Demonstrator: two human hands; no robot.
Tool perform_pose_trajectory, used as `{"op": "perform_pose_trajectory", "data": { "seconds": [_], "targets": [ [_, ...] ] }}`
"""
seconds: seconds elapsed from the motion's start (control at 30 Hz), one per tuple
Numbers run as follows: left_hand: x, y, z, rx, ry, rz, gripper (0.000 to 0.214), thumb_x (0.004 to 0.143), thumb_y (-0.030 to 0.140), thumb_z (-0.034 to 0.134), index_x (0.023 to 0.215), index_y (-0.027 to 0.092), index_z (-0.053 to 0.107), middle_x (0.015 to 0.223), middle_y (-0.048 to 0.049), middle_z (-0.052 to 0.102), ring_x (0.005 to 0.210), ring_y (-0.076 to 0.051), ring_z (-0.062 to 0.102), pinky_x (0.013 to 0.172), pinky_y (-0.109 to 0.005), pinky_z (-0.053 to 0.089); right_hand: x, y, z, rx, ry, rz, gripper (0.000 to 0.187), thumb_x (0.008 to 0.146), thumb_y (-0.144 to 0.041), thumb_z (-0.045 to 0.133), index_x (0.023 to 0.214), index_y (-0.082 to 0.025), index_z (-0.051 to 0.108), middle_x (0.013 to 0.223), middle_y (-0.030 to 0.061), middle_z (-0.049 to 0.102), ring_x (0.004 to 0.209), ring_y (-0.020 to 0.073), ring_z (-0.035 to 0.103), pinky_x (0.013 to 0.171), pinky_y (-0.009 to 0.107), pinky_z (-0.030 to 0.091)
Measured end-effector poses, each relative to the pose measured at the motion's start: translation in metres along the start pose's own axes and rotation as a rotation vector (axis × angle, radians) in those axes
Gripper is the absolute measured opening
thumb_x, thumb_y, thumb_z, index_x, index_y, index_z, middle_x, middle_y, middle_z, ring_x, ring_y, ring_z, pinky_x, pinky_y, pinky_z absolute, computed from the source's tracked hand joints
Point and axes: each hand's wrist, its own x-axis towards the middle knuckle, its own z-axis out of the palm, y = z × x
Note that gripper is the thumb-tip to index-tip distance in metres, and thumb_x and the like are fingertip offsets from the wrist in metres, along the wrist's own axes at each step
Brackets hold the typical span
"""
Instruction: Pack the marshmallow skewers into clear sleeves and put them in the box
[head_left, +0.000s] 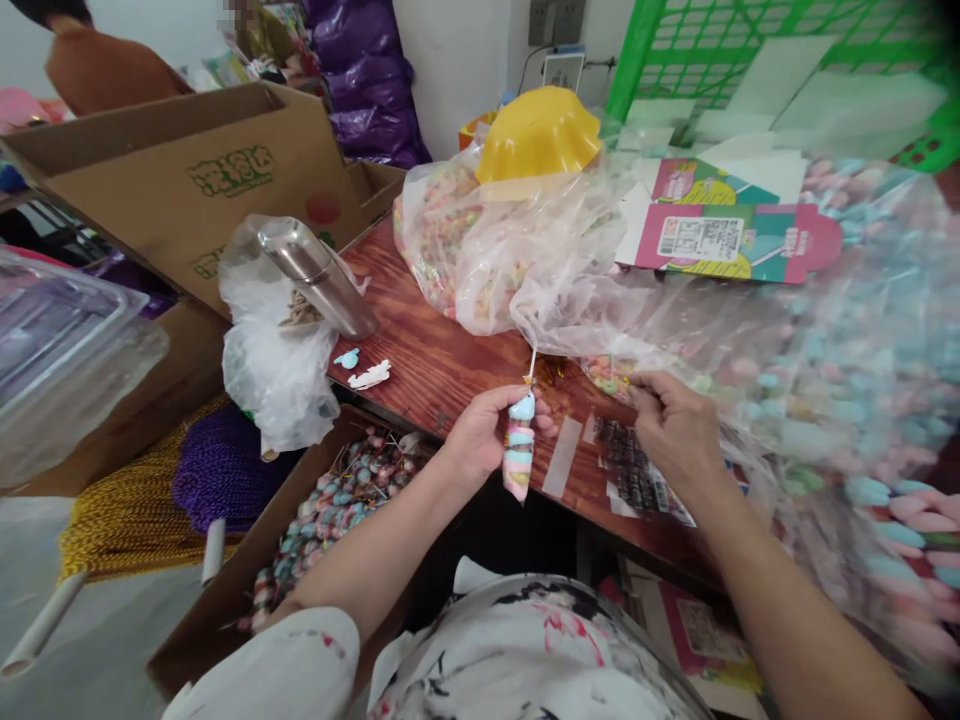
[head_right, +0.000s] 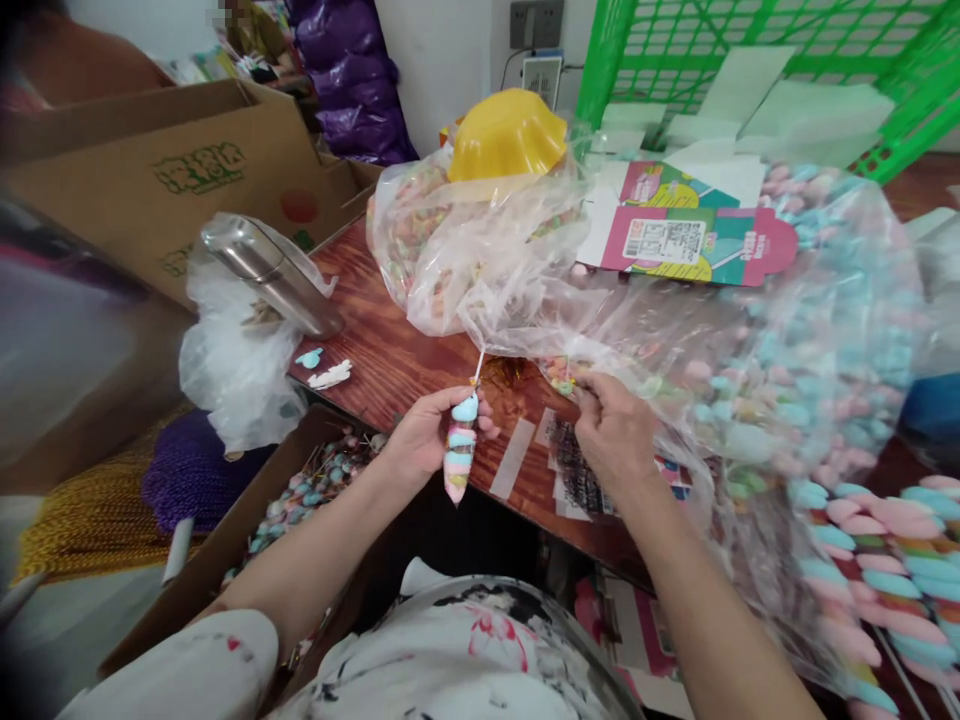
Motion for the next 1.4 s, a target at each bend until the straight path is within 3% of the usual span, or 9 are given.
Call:
{"op": "perform_pose_trajectory", "data": {
  "seconds": [0.13, 0.23, 0.43, 0.53, 0.67, 0.8, 1.1, 1.27, 1.4],
  "targets": [
    [0.001, -0.006, 0.011, -0.002, -0.038, -0.048, 0.010, 0.076, 0.014, 0.055, 0.072, 0.009, 0.063, 0.062, -0.0060, 0.064, 0.052, -0.014, 0.061, 0.066, -0.033, 0.056, -0.017, 0.000, -0.015, 0.580, 0.029, 0.274, 0.021, 0.076, -0.030, 0.061, 0.093, -0.020, 0.069, 0.072, 0.0008, 0.065, 0.061, 0.0138, 0.055, 0.057, 0.026, 0.042],
    [0.002, -0.010, 0.023, 0.024, -0.048, -0.081, 0.009, 0.074, 0.014, 0.056, 0.070, 0.009, 0.063, 0.060, -0.0056, 0.064, 0.051, -0.014, 0.060, 0.061, -0.028, 0.055, -0.039, -0.007, -0.029, 0.867, 0.030, 0.382, 0.014, 0.072, -0.029, 0.069, 0.081, -0.019, 0.068, 0.059, -0.0028, 0.056, 0.051, 0.0093, 0.045, 0.049, 0.022, 0.035],
    [0.006, -0.023, 0.047, 0.135, -0.088, -0.023, 0.007, 0.070, 0.014, 0.059, 0.070, 0.009, 0.063, 0.060, -0.0046, 0.063, 0.051, -0.014, 0.060, 0.061, -0.032, 0.055, -0.077, -0.019, -0.059, 1.057, -0.040, 0.424, 0.011, 0.073, -0.027, 0.071, 0.078, -0.019, 0.067, 0.057, -0.0022, 0.054, 0.053, 0.0088, 0.044, 0.049, 0.022, 0.035],
    [0.007, -0.033, 0.061, 0.220, -0.111, -0.014, 0.007, 0.066, 0.016, 0.062, 0.067, 0.009, 0.062, 0.061, -0.0046, 0.063, 0.049, -0.014, 0.059, 0.058, -0.031, 0.056, -0.085, -0.022, -0.073, 1.108, 0.037, 0.426, 0.013, 0.071, -0.024, 0.072, 0.084, -0.021, 0.071, 0.059, -0.0022, 0.055, 0.055, 0.0087, 0.046, 0.051, 0.021, 0.037],
    [0.006, -0.045, 0.078, 0.308, -0.153, -0.053, 0.009, 0.063, 0.017, 0.065, 0.066, 0.010, 0.060, 0.060, -0.0038, 0.063, 0.047, -0.012, 0.057, 0.052, -0.029, 0.054, -0.092, -0.023, -0.091, 1.116, 0.176, 0.375, 0.018, 0.073, -0.021, 0.071, 0.090, -0.024, 0.073, 0.061, -0.0020, 0.057, 0.057, 0.0092, 0.050, 0.055, 0.024, 0.041],
    [0.008, -0.057, 0.091, 0.360, -0.200, -0.083, 0.011, 0.064, 0.018, 0.067, 0.068, 0.009, 0.061, 0.060, -0.0044, 0.063, 0.046, -0.012, 0.056, 0.047, -0.028, 0.053, -0.099, -0.018, -0.102, 1.115, 0.203, 0.360, 0.017, 0.076, -0.022, 0.069, 0.093, -0.023, 0.073, 0.060, -0.0017, 0.057, 0.055, 0.0096, 0.049, 0.053, 0.025, 0.040],
    [0.014, -0.079, 0.105, 0.462, -0.217, -0.102, 0.017, 0.061, 0.020, 0.071, 0.072, 0.010, 0.063, 0.060, -0.0048, 0.065, 0.044, -0.013, 0.057, 0.043, -0.026, 0.049, -0.123, 0.002, -0.100, 0.974, 0.253, 0.437, 0.010, 0.077, -0.025, 0.070, 0.087, -0.023, 0.071, 0.065, -0.0010, 0.065, 0.059, 0.0118, 0.057, 0.056, 0.025, 0.048],
    [0.008, -0.097, 0.115, 0.598, -0.262, -0.066, 0.020, 0.058, 0.025, 0.073, 0.069, 0.011, 0.065, 0.054, -0.0019, 0.060, 0.041, -0.010, 0.053, 0.037, -0.018, 0.036, -0.108, -0.006, -0.102, 0.619, 0.352, 0.215, 0.013, 0.081, -0.022, 0.064, 0.089, -0.026, 0.073, 0.083, 0.0014, 0.072, 0.075, 0.0166, 0.066, 0.070, 0.030, 0.055],
    [0.003, -0.107, 0.118, 0.692, -0.368, 0.026, 0.016, 0.062, 0.027, 0.069, 0.060, 0.012, 0.063, 0.046, 0.0033, 0.051, 0.035, -0.004, 0.040, 0.035, -0.015, 0.028, -0.097, -0.004, -0.100, 0.358, 0.310, -0.015, 0.025, 0.086, -0.016, 0.053, 0.099, -0.026, 0.072, 0.090, 0.0045, 0.072, 0.083, 0.0182, 0.066, 0.075, 0.032, 0.054]
  ]
}}
